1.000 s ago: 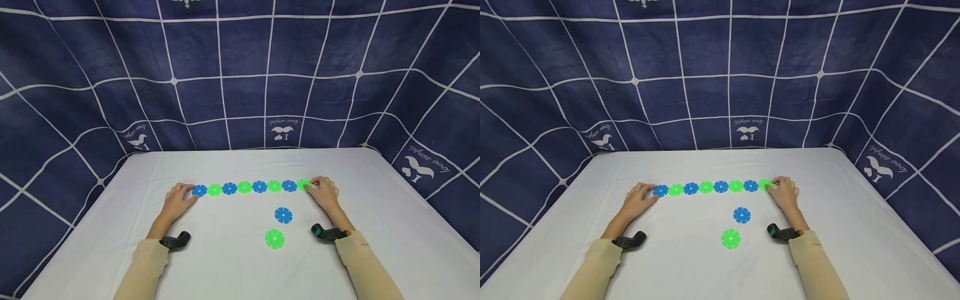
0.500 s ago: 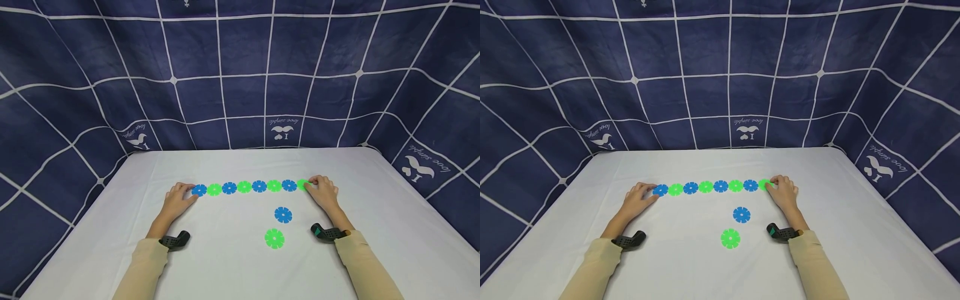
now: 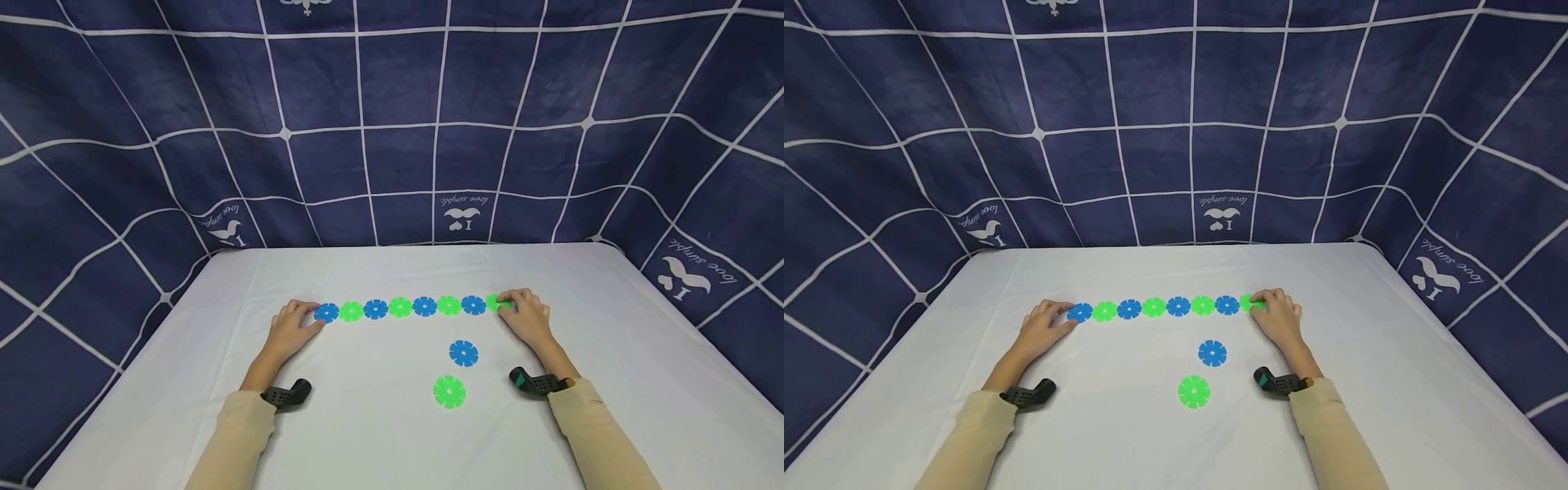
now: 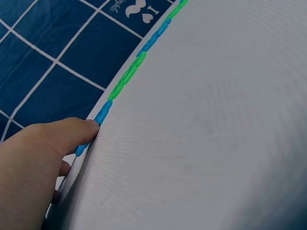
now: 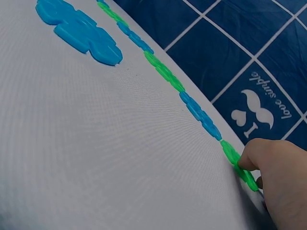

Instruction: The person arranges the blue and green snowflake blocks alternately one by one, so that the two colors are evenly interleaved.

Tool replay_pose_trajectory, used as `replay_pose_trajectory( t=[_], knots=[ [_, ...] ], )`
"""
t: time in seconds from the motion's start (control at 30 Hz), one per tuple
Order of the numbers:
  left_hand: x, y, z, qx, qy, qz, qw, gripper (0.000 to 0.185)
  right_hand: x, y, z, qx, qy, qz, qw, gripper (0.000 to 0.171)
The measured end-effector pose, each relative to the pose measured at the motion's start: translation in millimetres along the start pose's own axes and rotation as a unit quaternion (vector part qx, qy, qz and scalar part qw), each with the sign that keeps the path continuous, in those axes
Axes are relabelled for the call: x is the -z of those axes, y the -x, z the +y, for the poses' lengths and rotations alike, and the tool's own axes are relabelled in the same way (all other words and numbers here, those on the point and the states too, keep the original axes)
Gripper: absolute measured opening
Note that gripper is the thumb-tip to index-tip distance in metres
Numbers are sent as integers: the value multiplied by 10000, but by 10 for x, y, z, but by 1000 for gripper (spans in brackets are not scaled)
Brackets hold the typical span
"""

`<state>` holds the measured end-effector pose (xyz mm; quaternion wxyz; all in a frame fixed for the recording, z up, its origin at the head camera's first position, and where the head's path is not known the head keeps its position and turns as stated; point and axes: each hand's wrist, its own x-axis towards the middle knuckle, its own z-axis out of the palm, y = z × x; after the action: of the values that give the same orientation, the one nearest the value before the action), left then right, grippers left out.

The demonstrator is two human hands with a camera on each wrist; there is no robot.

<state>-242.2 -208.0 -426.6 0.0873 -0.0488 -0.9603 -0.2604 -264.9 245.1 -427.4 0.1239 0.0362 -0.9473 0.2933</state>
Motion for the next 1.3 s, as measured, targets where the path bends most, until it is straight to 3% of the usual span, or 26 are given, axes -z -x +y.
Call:
replay_pose_trajectory(
  t=[1.03,1.3],
  knots=[
    [-7,7,12,204,18,-123,9997,50,-11,10,2,-113,38,-106,9999,26],
    [-5,5,22,220,-22,-126,9997,49,-32,-5,-50,-55,-762,536,9956,21]
  ],
)
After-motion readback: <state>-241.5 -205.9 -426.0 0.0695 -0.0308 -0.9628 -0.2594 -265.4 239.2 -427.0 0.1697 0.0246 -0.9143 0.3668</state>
